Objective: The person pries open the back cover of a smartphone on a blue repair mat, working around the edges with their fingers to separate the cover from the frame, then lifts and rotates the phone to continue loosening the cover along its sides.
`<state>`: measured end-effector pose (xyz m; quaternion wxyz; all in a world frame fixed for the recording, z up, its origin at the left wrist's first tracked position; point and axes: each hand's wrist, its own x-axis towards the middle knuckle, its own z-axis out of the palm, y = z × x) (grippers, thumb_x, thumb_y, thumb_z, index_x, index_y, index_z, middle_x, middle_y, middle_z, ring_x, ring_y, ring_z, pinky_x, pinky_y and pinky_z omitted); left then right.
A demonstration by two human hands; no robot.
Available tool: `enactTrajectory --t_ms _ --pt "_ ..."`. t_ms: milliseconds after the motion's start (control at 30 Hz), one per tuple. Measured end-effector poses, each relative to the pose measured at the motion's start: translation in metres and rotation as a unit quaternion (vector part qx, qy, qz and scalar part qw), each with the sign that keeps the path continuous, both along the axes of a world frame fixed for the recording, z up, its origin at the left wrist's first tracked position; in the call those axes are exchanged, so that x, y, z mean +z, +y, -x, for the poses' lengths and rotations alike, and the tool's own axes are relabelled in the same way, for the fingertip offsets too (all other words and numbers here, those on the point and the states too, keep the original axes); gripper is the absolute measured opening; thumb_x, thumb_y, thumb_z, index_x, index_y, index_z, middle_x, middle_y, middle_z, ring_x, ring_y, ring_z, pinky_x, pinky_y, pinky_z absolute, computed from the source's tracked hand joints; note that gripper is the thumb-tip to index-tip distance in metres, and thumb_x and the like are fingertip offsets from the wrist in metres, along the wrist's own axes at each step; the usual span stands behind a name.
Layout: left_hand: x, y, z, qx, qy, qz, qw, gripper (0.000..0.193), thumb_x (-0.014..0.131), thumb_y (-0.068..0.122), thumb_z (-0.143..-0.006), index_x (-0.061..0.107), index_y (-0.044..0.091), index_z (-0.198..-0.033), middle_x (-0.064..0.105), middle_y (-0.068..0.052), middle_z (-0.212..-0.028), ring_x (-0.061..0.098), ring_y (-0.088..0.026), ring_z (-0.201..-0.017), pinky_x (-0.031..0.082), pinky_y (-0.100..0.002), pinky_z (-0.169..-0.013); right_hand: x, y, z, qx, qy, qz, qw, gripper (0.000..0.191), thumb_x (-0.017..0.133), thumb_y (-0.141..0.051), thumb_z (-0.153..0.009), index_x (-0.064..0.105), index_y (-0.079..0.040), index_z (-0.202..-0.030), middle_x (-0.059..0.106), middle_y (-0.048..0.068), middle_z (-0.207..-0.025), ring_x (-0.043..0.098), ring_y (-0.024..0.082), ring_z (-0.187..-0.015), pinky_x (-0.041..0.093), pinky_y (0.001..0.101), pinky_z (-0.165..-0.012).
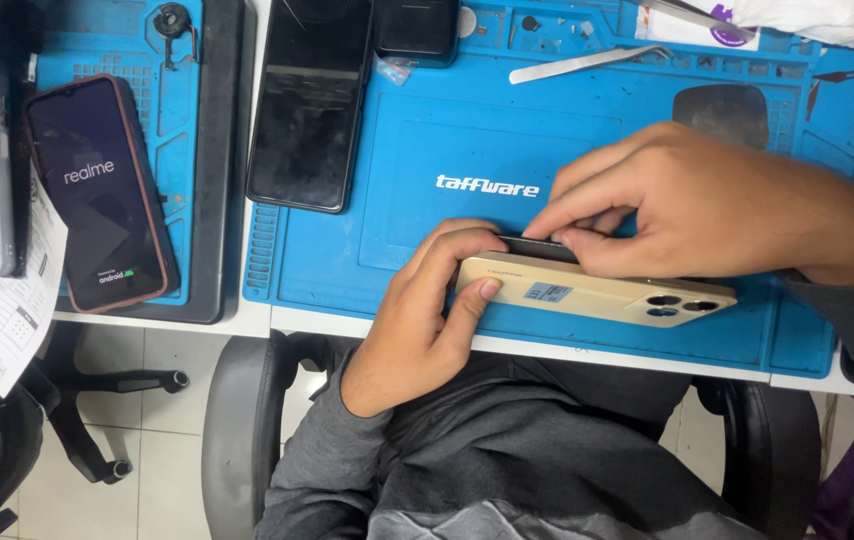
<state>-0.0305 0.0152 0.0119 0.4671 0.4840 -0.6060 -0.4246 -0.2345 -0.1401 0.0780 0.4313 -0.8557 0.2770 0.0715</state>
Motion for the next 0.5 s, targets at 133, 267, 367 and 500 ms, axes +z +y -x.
enactTrajectory --t_ms 133,267,367,500 --pt "0.0000 -0.0005 0.0006 -0.001 -0.001 0.005 1.000 0.023 0.061 0.004 -0.105 0.056 0.003 -0.127 0.063 -0.013 -0.129 0.067 -0.026 -0.118 0.053 -0.033 -0.102 -0.0024 0.0020 -0.0015 -0.017 0.006 0.019 1.000 0.023 0.071 -0.021 -0.085 0.082 -0.014 -0.104 0.081 -0.003 -0.084 0.067 0.010 -0.065 0.056 0.0248 -0.056" --pt "0.0001 -0.0009 0.0001 0.001 -0.004 0.006 1.000 0.023 0.061 0.004 -0.105 0.056 0.003 -0.127 0.063 -0.013 -0.128 0.067 -0.026 -0.118 0.053 -0.033 -0.102 -0.0029 0.0010 0.0028 0.007 0.014 0.018 1.000 0.028 0.071 -0.019 -0.086 0.082 -0.016 -0.111 0.077 -0.002 -0.088 0.067 0.013 -0.067 0.056 0.0265 -0.056" --pt "0.0000 -0.0011 0.0006 0.000 -0.004 0.006 1.000 0.023 0.061 0.004 -0.104 0.056 0.003 -0.126 0.064 -0.014 -0.128 0.067 -0.026 -0.118 0.053 -0.033 -0.102 -0.0033 0.0000 0.0058 0.019 -0.044 0.019 0.999 0.030 0.070 -0.017 -0.084 0.080 -0.012 -0.111 0.081 -0.002 -0.096 0.070 0.012 -0.074 0.059 0.0248 -0.061" --pt "-0.0003 -0.0011 -0.0001 -0.003 -0.003 0.011 1.000 0.023 0.061 0.004 -0.104 0.056 0.003 -0.127 0.064 -0.013 -0.128 0.066 -0.026 -0.119 0.052 -0.034 -0.103 -0.0047 -0.0013 0.0074 0.017 -0.015 0.018 1.000 0.029 0.065 -0.018 -0.087 0.080 -0.014 -0.112 0.082 -0.002 -0.099 0.071 0.013 -0.075 0.060 0.0262 -0.062"
